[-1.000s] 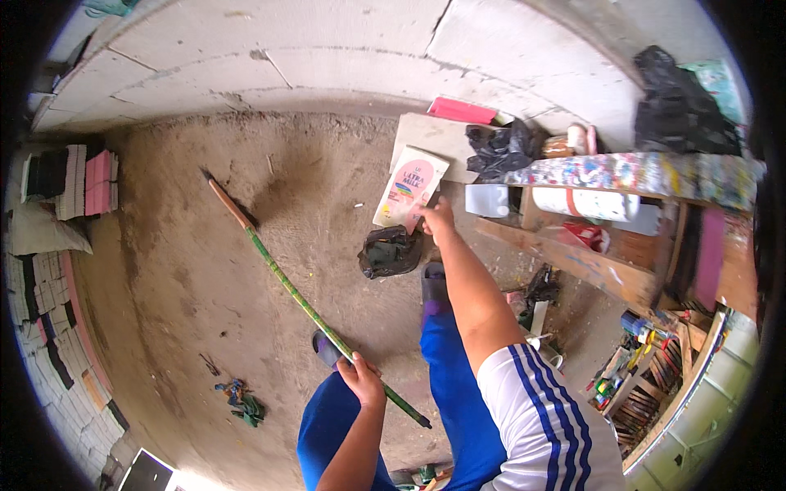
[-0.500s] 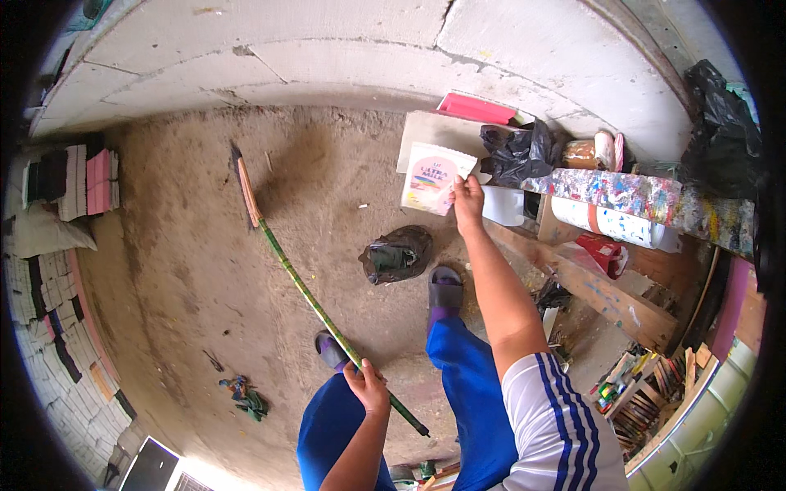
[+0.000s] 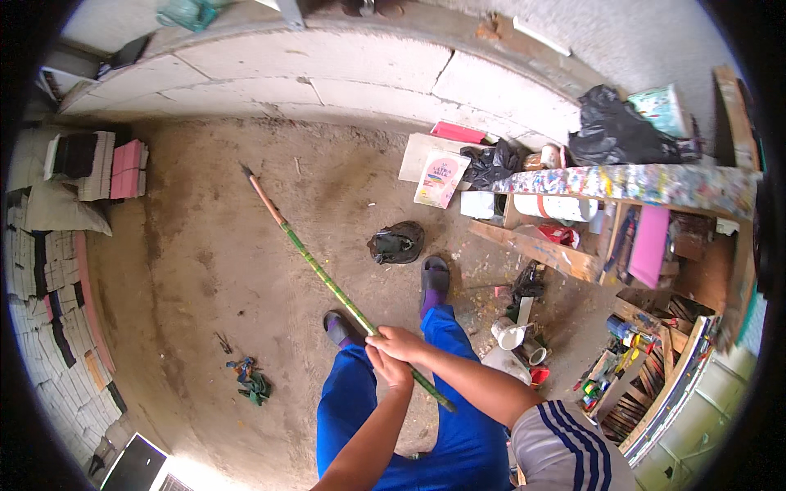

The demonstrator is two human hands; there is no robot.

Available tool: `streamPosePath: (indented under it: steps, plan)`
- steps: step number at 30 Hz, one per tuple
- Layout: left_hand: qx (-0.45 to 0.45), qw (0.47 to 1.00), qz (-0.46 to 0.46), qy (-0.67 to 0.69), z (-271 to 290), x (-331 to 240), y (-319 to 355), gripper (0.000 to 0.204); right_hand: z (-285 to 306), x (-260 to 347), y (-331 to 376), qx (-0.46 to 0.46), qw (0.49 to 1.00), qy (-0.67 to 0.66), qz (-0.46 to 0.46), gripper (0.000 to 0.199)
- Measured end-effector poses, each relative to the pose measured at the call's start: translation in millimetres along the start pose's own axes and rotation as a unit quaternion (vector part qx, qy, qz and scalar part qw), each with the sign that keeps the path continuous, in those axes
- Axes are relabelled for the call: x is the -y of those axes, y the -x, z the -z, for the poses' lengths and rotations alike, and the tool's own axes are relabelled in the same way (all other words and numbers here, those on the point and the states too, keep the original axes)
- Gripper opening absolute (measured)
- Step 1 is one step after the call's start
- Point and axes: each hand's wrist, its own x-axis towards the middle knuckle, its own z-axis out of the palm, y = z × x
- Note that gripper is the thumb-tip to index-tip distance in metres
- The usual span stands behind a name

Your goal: The person sits on the floor and places rectangular foam pieces into a white bag, then picks up a utility knife and a white sheet, places them on a shelf, and sweeps the floor with a broom to gather debris.

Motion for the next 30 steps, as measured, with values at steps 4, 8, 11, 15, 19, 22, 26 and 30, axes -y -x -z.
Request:
streamPosePath:
  steps: [4, 8, 11, 15, 19, 22, 26, 30]
  plan:
    - [0.147, 0.988, -0.002, -0.036, 10.1, -49.2, 69.7, 0.032, -9.0, 18.3, 79.0, -0.150, 0.988, -0.024, 0.022, 0.041]
    - [0.303, 0.888, -0.052, -0.342, 42.8, -127.1, 122.0, 0.033, 21.9, 77.3, 183.1, -0.227, 0.951, 0.196, -0.071, 0.035]
    - [0.353, 0.828, -0.035, -0.434, 78.3, -137.8, 117.6, 0.031, 19.7, 64.0, 232.1, -0.331, 0.919, 0.204, -0.068, 0.032]
    - [0.364, 0.760, -0.064, -0.535, 124.0, -138.2, 107.7, 0.034, -0.1, 0.9, 270.9, -0.368, 0.916, 0.142, -0.074, 0.042]
    - [0.352, 0.728, -0.050, -0.587, 173.5, -117.0, 103.6, 0.034, -10.0, -32.8, 281.5, -0.364, 0.910, 0.125, -0.155, 0.044]
    - [0.338, 0.711, -0.009, -0.617, 210.3, -96.3, 107.7, 0.034, -24.5, -63.1, 272.0, -0.375, 0.905, 0.118, -0.161, 0.047]
    - [0.339, 0.693, 0.046, -0.634, 218.7, -96.1, 120.9, 0.035, -28.7, -84.6, 270.9, -0.366, 0.908, 0.127, -0.160, 0.050]
    - [0.342, 0.694, 0.025, -0.633, 218.9, -90.5, 119.3, 0.036, -23.0, -71.3, 259.5, -0.338, 0.910, 0.128, -0.203, 0.052]
